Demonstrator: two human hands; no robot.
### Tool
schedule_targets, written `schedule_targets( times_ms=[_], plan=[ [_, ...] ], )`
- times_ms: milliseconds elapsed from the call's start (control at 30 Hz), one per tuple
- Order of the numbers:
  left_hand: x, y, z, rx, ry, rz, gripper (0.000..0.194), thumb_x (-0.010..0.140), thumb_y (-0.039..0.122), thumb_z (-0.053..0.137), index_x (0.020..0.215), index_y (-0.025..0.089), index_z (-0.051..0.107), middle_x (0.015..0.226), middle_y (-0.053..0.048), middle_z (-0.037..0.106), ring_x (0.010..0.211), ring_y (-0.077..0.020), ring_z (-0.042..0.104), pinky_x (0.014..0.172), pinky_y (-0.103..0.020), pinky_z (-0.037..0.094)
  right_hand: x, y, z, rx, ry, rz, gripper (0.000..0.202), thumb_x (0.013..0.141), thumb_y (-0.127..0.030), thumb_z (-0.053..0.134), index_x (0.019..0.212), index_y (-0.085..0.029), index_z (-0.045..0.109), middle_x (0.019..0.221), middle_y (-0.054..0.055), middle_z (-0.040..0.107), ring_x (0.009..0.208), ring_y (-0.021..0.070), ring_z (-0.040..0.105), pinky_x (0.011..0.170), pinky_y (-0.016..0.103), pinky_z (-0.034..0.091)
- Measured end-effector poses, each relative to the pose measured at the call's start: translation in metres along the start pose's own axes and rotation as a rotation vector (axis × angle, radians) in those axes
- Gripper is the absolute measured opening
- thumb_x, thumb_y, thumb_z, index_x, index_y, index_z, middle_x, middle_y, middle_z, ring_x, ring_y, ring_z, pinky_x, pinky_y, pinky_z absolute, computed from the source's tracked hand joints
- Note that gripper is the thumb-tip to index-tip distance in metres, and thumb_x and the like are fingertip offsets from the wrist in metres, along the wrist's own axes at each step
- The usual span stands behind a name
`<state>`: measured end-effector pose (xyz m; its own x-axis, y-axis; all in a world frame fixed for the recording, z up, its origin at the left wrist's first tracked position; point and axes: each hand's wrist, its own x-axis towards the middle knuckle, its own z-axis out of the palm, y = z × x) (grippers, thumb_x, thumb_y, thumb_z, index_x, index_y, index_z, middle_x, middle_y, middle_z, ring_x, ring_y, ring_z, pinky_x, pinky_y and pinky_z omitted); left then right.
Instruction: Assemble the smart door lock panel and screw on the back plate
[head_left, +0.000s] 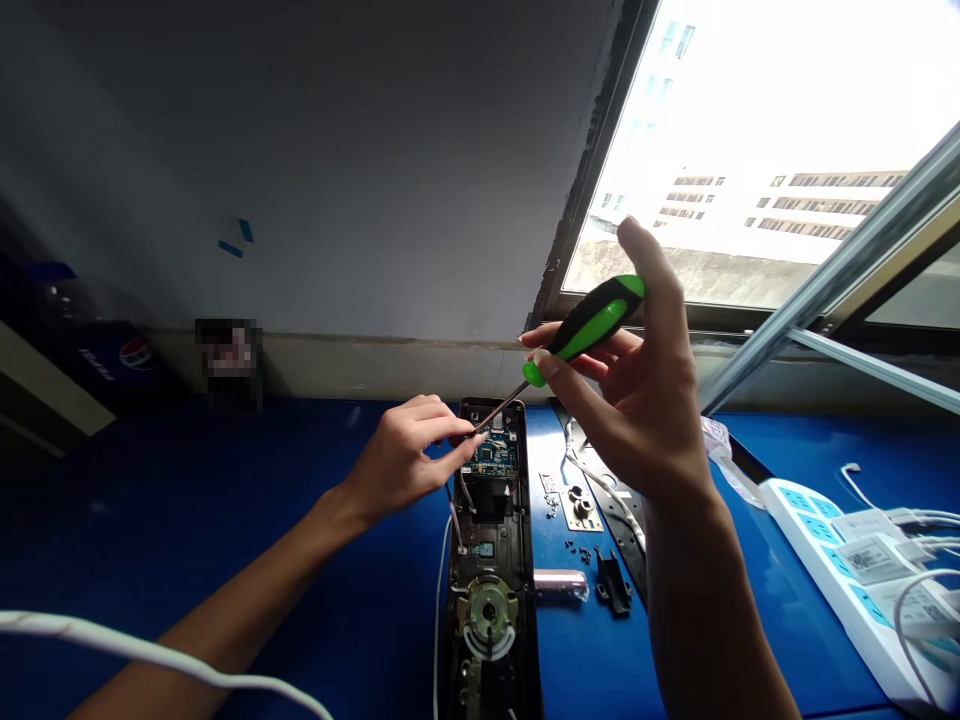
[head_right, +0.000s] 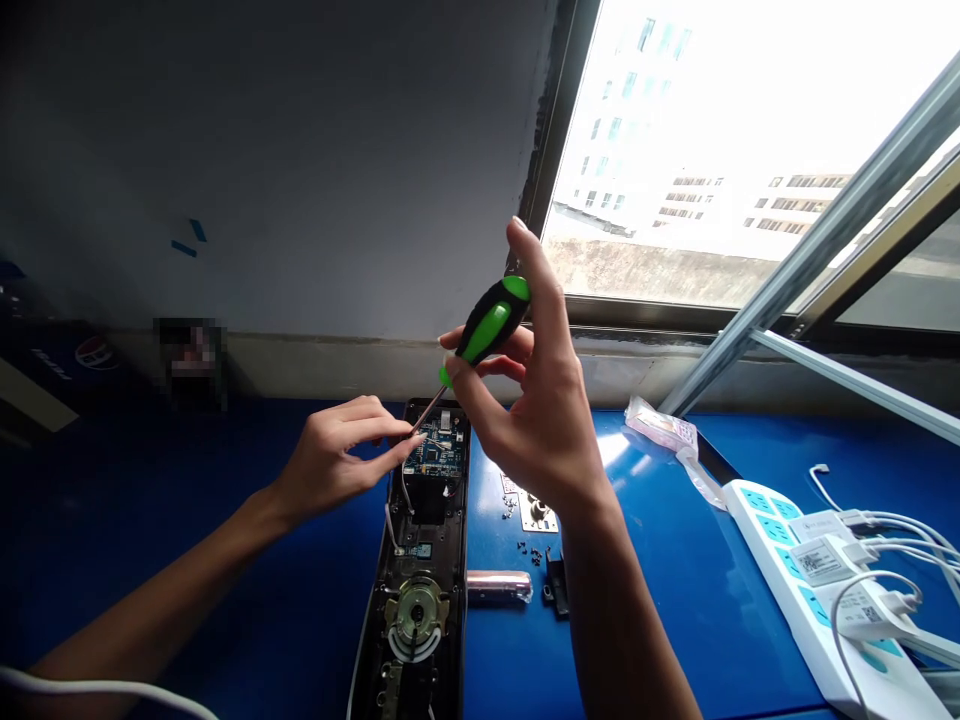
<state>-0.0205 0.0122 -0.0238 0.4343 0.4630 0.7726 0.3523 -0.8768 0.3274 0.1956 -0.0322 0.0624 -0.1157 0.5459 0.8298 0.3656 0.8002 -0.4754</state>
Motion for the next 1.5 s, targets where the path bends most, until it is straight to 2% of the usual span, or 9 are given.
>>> schedule_targets(
  times_ms=[133,233,300,400,533,867,1067,1333,1500],
  plan=[
    [0.003,-0.005,-0.008,0.038,0.0,-0.067,0.023,0.089,0.034,0.081,0.106,0.019,0.077,0.091,-0.003,0.07,0.081,-0.0162,0.066,0.074,-0.03,0.056,0.004,0.004,0.008,-0.027,0.074,-0.06,0.076,0.086,-0.019,0.074,0.15,-0.036,0.039,0.127,0.006,0.069,0.098,0.0235,0.078,0.08,0.038,0.068],
    [0.005,-0.011,-0.014,0.032,-0.115,-0.111,0.059,0.08,0.047,0.087,0.131,0.023,0.069,0.115,-0.008,0.066,0.105,-0.0232,0.067,0.09,-0.038,0.06,0.006,0.004,0.016,-0.083,0.07,-0.096,0.071,0.085,-0.02,0.075,0.147,-0.037,0.044,0.126,0.004,0.07,0.095,0.022,0.077,0.075,0.038,0.069],
    [0.006,-0.014,-0.017,0.014,-0.202,-0.148,0.069,0.079,0.051,0.086,0.14,0.027,0.062,0.131,-0.01,0.06,0.121,-0.0279,0.063,0.102,-0.044,0.057,0.007,0.003,0.02,-0.1,0.066,-0.103,0.07,0.086,-0.019,0.074,0.147,-0.037,0.045,0.135,0.005,0.067,0.095,0.0216,0.076,0.075,0.038,0.069],
    [0.005,-0.018,-0.018,-0.027,-0.284,-0.197,0.065,0.084,0.053,0.081,0.141,0.03,0.059,0.143,-0.01,0.055,0.129,-0.0292,0.06,0.108,-0.046,0.056,0.007,0.003,0.025,-0.094,0.028,-0.134,0.07,0.086,-0.017,0.073,0.148,-0.037,0.047,0.141,0.006,0.064,0.096,0.0221,0.076,0.073,0.038,0.07],
    [0.005,-0.018,-0.018,-0.063,-0.316,-0.207,0.057,0.088,0.05,0.078,0.138,0.027,0.06,0.141,-0.009,0.059,0.12,-0.026,0.065,0.104,-0.041,0.058,0.005,0.005,0.03,-0.11,0.001,-0.132,0.069,0.086,-0.014,0.072,0.147,-0.038,0.05,0.138,0.004,0.065,0.098,0.0225,0.076,0.073,0.038,0.07],
    [0.006,-0.019,-0.016,-0.174,-0.305,-0.249,0.055,0.087,0.043,0.081,0.134,0.022,0.062,0.128,-0.009,0.07,0.099,-0.0207,0.071,0.089,-0.037,0.064,0.001,0.006,0.037,-0.132,-0.001,-0.088,0.068,0.087,-0.016,0.071,0.148,-0.04,0.05,0.133,0.003,0.068,0.097,0.0216,0.076,0.076,0.037,0.069],
    [0.005,-0.018,-0.016,-0.238,-0.296,-0.274,0.051,0.087,0.04,0.081,0.133,0.023,0.064,0.131,-0.008,0.069,0.102,-0.0203,0.073,0.091,-0.035,0.064,0.001,0.008,0.036,-0.114,-0.032,-0.1,0.07,0.088,-0.015,0.07,0.149,-0.041,0.048,0.128,0.003,0.07,0.098,0.0215,0.076,0.073,0.036,0.069],
    [0.004,-0.021,-0.012,-0.276,-0.251,-0.284,0.052,0.082,0.039,0.085,0.128,0.022,0.068,0.126,-0.009,0.072,0.095,-0.0209,0.075,0.085,-0.036,0.067,-0.001,0.017,0.042,-0.22,0.01,-0.246,0.076,0.084,-0.015,0.077,0.149,-0.041,0.048,0.136,0.003,0.069,0.091,0.0209,0.074,0.082,0.041,0.067],
    [0.005,-0.02,-0.012,-0.302,-0.264,-0.298,0.047,0.082,0.031,0.086,0.125,0.021,0.07,0.124,-0.009,0.071,0.1,-0.0205,0.073,0.091,-0.037,0.065,0.001,0.016,0.043,-0.043,-0.061,-0.184,0.064,0.097,-0.02,0.061,0.154,-0.04,0.042,0.147,0.006,0.062,0.121,0.0272,0.07,0.093,0.05,0.065]
  ],
)
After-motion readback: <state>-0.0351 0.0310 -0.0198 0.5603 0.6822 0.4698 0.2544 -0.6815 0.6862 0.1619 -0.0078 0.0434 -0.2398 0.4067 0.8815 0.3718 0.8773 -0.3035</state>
